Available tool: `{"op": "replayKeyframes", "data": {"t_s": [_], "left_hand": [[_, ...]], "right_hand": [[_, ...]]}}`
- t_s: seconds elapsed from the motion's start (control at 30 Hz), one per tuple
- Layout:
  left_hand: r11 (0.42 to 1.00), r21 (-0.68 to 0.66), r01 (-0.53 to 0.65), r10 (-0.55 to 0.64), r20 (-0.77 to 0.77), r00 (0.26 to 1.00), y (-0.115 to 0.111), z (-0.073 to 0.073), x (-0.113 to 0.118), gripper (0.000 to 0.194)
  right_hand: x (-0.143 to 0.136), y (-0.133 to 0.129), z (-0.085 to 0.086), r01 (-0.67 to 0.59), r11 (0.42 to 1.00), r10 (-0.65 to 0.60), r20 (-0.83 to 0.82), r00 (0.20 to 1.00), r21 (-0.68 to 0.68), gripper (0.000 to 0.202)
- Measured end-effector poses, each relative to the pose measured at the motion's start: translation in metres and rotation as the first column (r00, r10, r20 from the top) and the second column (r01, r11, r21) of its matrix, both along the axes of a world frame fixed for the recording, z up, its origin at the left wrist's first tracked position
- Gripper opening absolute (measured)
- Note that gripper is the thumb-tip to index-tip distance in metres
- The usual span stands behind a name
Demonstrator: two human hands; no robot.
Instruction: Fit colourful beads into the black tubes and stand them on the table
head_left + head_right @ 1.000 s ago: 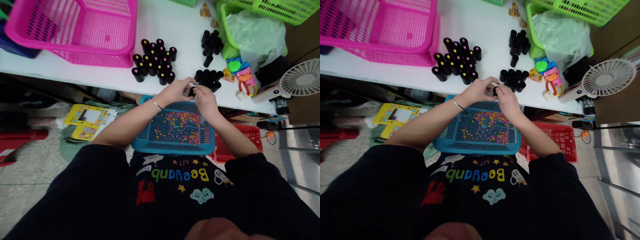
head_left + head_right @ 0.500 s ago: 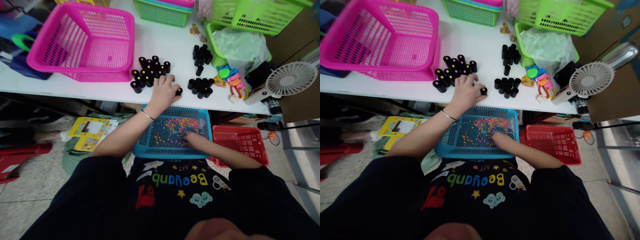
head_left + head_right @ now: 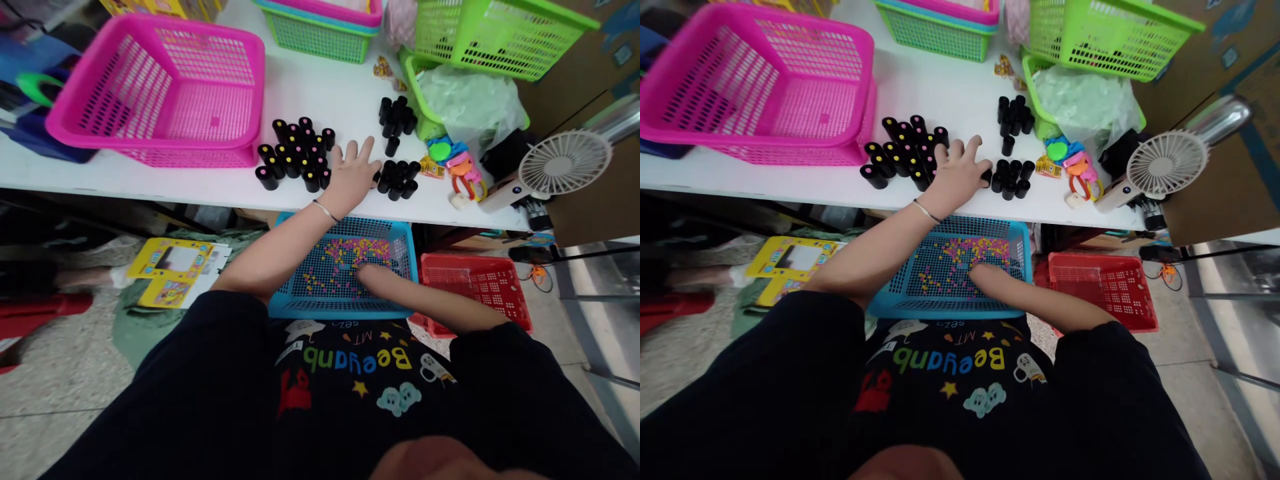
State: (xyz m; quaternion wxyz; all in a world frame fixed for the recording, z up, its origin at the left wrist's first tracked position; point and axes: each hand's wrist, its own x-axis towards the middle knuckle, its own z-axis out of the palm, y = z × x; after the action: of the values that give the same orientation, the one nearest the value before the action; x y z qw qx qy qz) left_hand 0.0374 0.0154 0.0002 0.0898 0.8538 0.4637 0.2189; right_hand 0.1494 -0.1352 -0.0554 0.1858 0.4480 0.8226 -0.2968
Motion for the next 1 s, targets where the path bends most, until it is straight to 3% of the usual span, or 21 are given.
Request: {"op": "replayKeyframes", "data": {"t_s": [0.07, 0.13, 0.17, 0.23, 0.3, 0.37, 0.5, 0.73, 0.83, 0.9, 1.0], "left_hand": [[1.0, 0.003, 0.025, -0.025, 0.002, 1.0, -0.008, -0.004, -0.013, 0.031], [0.996, -0.041, 0.085, -0.085, 0.012, 0.996, -0.014, -0.012, -0.029, 0.029], [0.988, -0.084, 0.126, -0.124, 0.033, 0.992, -0.016, -0.018, -0.036, 0.03], [0.961, -0.181, 0.207, -0.187, 0.122, 0.975, -0.015, -0.029, -0.047, 0.035], [0.934, -0.243, 0.26, -0.2, 0.245, 0.949, -0.011, -0.04, -0.054, 0.044], [0.922, -0.259, 0.29, -0.189, 0.351, 0.917, -0.007, -0.049, -0.057, 0.052], [0.891, -0.266, 0.367, -0.211, 0.473, 0.856, -0.002, -0.057, -0.058, 0.057], [0.879, -0.257, 0.401, -0.229, 0.51, 0.829, 0.0, -0.056, -0.06, 0.049], [0.878, -0.254, 0.406, -0.228, 0.523, 0.821, 0.0, -0.055, -0.06, 0.054], [0.875, -0.262, 0.407, -0.219, 0.536, 0.815, 0.0, -0.055, -0.06, 0.063], [0.87, -0.271, 0.412, -0.209, 0.554, 0.806, 0.0, -0.056, -0.06, 0.072]], "right_hand": [[0.011, 0.006, 0.007, 0.047, 0.998, -0.043, -0.094, 0.995, 0.045, 0.021], [0.026, 0.014, 0.014, 0.232, 0.965, -0.185, -0.317, 0.93, 0.118, 0.017], [0.034, 0.02, 0.018, 0.372, 0.918, -0.275, -0.456, 0.846, 0.136, 0.016], [0.046, 0.033, 0.023, 0.631, 0.769, -0.406, -0.684, 0.606, 0.102, 0.02], [0.05, 0.048, 0.027, 0.755, 0.654, -0.445, -0.781, 0.438, 0.051, 0.029], [0.048, 0.062, 0.031, 0.79, 0.613, -0.45, -0.807, 0.383, 0.033, 0.031], [0.038, 0.082, 0.04, 0.782, 0.622, -0.473, -0.783, 0.403, 0.027, 0.023], [0.032, 0.088, 0.051, 0.785, 0.62, -0.493, -0.778, 0.389, 0.0, 0.015], [0.029, 0.088, 0.051, 0.793, 0.609, -0.505, -0.778, 0.374, -0.014, 0.014], [0.026, 0.088, 0.049, 0.804, 0.591, -0.533, -0.779, 0.33, -0.064, 0.012], [0.02, 0.088, 0.043, 0.813, 0.523, -0.621, -0.768, 0.157, -0.257, 0.023]]}}
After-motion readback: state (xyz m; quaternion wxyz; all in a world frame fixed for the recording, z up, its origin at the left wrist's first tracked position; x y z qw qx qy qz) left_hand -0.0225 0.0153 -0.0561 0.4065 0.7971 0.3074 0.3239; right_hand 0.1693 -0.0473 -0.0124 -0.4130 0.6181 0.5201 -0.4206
